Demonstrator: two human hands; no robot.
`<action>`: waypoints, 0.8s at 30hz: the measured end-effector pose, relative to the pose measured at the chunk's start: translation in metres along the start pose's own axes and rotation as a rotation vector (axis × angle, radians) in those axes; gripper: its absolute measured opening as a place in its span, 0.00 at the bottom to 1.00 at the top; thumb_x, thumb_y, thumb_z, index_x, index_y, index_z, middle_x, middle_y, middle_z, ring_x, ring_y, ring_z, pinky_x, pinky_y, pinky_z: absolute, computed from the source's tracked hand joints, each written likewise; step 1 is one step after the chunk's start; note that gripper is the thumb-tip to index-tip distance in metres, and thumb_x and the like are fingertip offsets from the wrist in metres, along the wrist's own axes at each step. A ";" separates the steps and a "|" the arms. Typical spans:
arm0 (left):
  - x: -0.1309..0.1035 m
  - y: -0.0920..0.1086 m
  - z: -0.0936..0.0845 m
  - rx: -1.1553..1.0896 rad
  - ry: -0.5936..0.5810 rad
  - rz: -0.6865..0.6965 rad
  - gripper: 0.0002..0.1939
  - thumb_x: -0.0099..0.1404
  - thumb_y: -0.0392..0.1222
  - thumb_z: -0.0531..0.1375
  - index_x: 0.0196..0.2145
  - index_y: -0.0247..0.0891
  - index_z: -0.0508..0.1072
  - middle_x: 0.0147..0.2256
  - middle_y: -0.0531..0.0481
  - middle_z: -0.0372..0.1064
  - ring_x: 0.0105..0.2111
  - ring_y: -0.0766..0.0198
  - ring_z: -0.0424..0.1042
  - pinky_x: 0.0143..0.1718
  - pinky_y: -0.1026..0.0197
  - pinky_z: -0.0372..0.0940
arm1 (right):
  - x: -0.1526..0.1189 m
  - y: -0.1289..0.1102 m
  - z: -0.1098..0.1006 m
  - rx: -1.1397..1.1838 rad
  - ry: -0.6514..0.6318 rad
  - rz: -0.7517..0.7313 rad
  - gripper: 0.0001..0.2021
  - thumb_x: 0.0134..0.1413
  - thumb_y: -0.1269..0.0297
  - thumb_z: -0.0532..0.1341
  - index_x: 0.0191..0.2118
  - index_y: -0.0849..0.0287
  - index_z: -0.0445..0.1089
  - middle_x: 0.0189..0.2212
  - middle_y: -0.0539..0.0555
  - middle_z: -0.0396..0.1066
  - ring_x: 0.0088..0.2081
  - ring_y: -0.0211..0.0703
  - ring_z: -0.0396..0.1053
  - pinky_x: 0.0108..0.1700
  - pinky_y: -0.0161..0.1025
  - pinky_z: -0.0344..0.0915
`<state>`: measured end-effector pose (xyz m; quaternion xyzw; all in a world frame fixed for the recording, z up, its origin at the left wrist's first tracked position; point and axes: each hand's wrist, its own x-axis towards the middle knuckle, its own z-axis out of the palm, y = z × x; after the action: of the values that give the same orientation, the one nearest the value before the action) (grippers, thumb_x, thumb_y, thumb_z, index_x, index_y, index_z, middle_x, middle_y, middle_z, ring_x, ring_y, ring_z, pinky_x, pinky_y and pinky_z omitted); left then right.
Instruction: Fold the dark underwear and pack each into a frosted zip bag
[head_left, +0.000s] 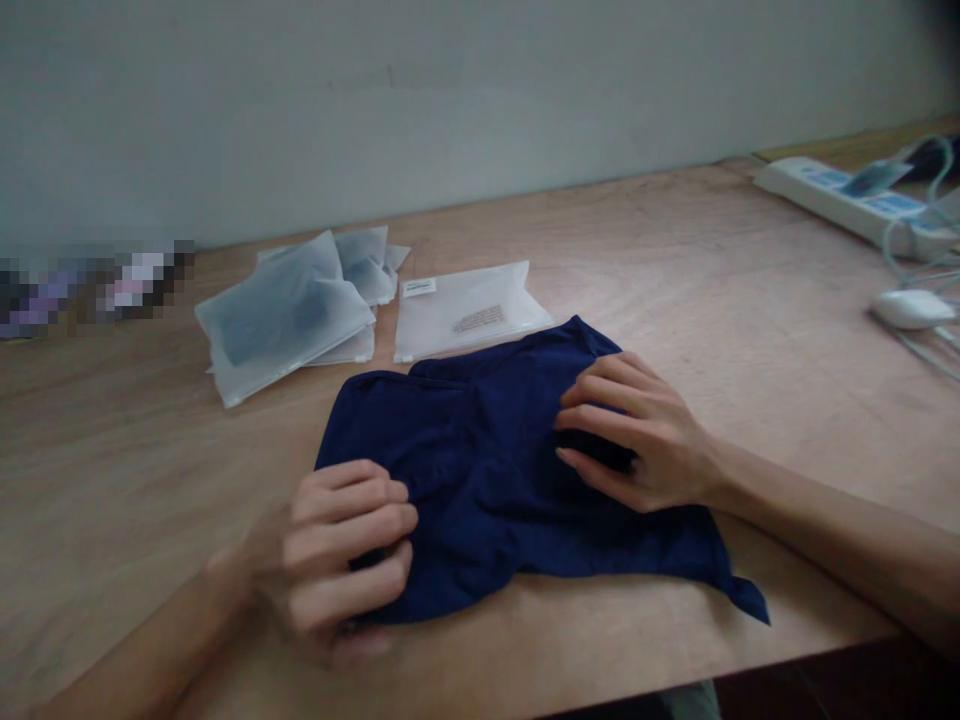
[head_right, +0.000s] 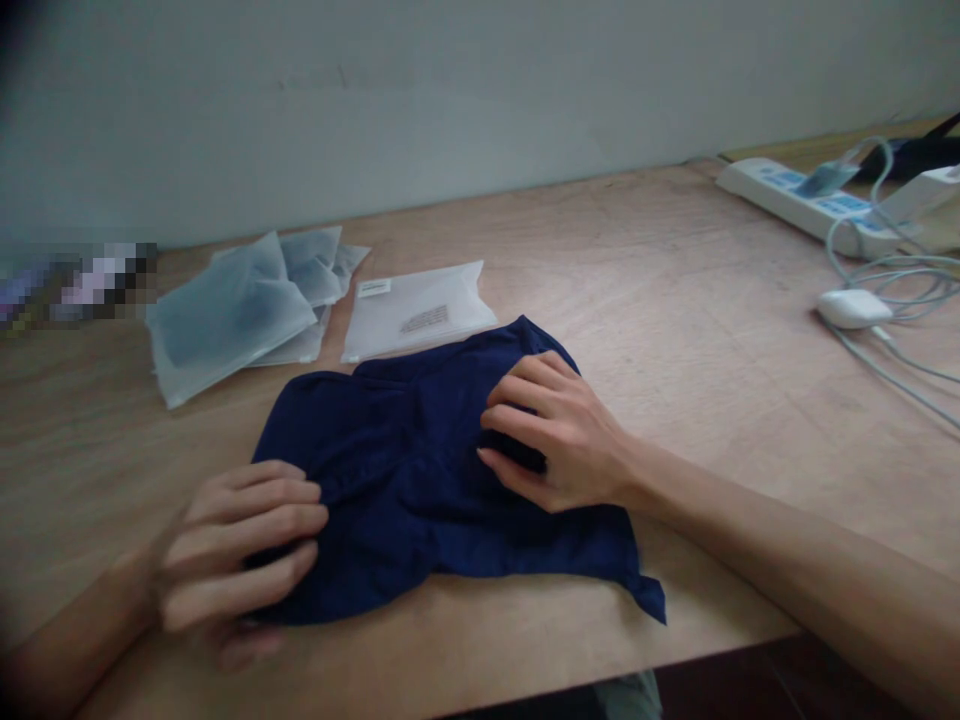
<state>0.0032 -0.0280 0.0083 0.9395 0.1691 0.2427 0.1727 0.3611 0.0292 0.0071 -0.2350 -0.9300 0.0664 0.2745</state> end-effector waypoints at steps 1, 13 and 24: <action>0.002 0.005 0.004 -0.062 -0.044 -0.041 0.16 0.66 0.60 0.61 0.35 0.45 0.76 0.33 0.45 0.74 0.34 0.53 0.74 0.34 0.52 0.67 | 0.001 -0.004 0.000 0.059 -0.027 -0.062 0.06 0.57 0.60 0.64 0.34 0.56 0.71 0.31 0.55 0.71 0.33 0.46 0.65 0.38 0.46 0.60; 0.028 0.014 0.006 -0.118 -0.294 -0.055 0.06 0.61 0.32 0.51 0.28 0.39 0.63 0.22 0.51 0.61 0.26 0.60 0.59 0.28 0.53 0.48 | -0.005 -0.021 0.012 0.322 -0.274 -0.200 0.10 0.38 0.71 0.57 0.23 0.55 0.52 0.22 0.48 0.57 0.26 0.39 0.50 0.31 0.43 0.45; 0.030 0.020 0.013 -0.066 -0.306 -0.050 0.05 0.58 0.35 0.56 0.27 0.39 0.61 0.25 0.50 0.62 0.27 0.61 0.57 0.29 0.54 0.47 | -0.002 -0.020 0.010 0.367 -0.379 -0.160 0.12 0.44 0.61 0.59 0.26 0.54 0.52 0.25 0.48 0.60 0.29 0.40 0.54 0.34 0.43 0.47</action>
<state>0.0394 -0.0365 0.0181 0.9547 0.1563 0.0979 0.2335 0.3493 0.0109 0.0023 -0.0904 -0.9529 0.2545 0.1380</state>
